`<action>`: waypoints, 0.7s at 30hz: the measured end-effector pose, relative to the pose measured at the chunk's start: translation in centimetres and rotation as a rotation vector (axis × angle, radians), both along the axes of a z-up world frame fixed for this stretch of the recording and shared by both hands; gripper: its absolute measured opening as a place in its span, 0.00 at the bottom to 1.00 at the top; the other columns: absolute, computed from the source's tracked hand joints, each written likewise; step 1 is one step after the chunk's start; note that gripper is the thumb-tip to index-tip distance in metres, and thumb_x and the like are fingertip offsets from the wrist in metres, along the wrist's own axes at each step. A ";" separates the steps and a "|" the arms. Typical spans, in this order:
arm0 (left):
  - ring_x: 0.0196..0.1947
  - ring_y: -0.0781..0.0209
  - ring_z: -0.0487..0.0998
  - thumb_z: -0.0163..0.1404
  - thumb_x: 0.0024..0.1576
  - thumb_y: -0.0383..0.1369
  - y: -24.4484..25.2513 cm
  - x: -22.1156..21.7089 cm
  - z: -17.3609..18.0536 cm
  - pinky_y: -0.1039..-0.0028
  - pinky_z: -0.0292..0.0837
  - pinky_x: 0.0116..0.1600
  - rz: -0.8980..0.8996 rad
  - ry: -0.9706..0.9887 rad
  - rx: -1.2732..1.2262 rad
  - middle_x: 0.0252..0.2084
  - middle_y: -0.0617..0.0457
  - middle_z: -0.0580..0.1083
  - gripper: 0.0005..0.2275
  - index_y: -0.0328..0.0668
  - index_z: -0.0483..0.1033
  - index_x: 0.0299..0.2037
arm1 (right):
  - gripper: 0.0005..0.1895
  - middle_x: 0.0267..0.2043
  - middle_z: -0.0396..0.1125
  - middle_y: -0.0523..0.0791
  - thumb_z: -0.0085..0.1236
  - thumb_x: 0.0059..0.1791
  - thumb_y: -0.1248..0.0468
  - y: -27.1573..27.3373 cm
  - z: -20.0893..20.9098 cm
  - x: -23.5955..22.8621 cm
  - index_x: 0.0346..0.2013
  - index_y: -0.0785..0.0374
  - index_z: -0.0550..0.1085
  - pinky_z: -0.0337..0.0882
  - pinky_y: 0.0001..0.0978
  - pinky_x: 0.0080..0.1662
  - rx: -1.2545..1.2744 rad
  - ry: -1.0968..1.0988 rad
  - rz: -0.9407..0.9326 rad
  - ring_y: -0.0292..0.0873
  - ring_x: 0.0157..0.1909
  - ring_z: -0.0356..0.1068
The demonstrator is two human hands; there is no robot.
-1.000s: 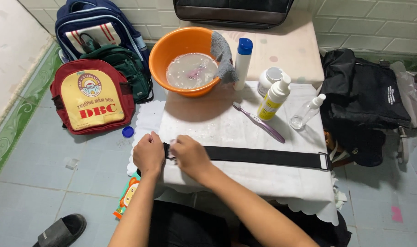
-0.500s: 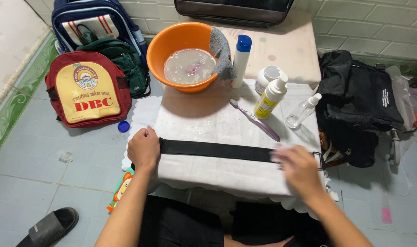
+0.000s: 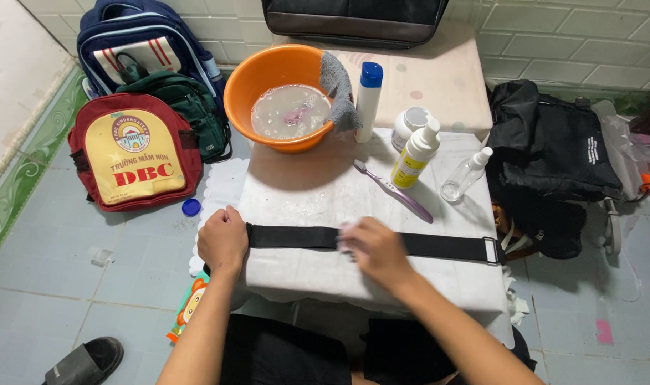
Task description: Cleaning a black leather strap using a toothbrush and cleaning solution from a bowl.
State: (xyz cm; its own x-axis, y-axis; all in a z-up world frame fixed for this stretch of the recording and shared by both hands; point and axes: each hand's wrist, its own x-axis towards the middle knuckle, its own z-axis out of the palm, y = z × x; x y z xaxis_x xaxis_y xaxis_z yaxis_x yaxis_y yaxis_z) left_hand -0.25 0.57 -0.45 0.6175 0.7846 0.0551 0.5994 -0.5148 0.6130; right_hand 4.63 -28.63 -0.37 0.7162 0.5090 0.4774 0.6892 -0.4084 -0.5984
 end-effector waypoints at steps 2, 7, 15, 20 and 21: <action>0.25 0.40 0.77 0.43 0.65 0.38 0.0 0.0 -0.1 0.58 0.72 0.36 0.004 0.005 -0.004 0.16 0.45 0.69 0.20 0.46 0.66 0.17 | 0.07 0.31 0.69 0.44 0.66 0.44 0.70 3.9 -0.6 0.2 0.31 0.55 0.78 0.75 0.36 0.41 0.006 0.026 0.068 0.50 0.37 0.74; 0.28 0.34 0.77 0.43 0.64 0.40 0.0 0.1 0.1 0.54 0.71 0.37 0.010 0.012 -0.016 0.18 0.40 0.70 0.20 0.43 0.66 0.18 | 0.06 0.30 0.67 0.45 0.65 0.44 0.71 12.5 1.6 -1.1 0.29 0.58 0.76 0.74 0.36 0.41 -0.084 0.015 0.157 0.50 0.37 0.73; 0.34 0.30 0.79 0.43 0.63 0.42 0.2 0.2 -0.3 0.51 0.73 0.41 0.026 0.033 -0.021 0.21 0.37 0.72 0.20 0.43 0.67 0.19 | 0.09 0.30 0.66 0.43 0.63 0.43 0.75 12.3 3.1 -1.3 0.27 0.57 0.75 0.74 0.33 0.40 -0.159 -0.013 0.179 0.46 0.36 0.71; 0.31 0.34 0.79 0.44 0.64 0.41 0.4 -0.3 -0.9 0.53 0.74 0.40 0.025 0.018 -0.015 0.20 0.41 0.71 0.20 0.44 0.68 0.18 | 0.14 0.35 0.68 0.46 0.58 0.41 0.77 1.5 1.5 -0.8 0.34 0.55 0.77 0.76 0.39 0.44 -0.175 0.091 0.053 0.53 0.42 0.73; 0.32 0.33 0.79 0.44 0.64 0.41 0.3 -0.1 -0.8 0.53 0.74 0.40 0.022 0.018 -0.016 0.20 0.40 0.72 0.20 0.44 0.68 0.19 | 0.17 0.36 0.69 0.45 0.57 0.39 0.77 -1.3 1.0 -0.4 0.36 0.52 0.78 0.76 0.39 0.45 -0.146 0.134 -0.011 0.54 0.42 0.73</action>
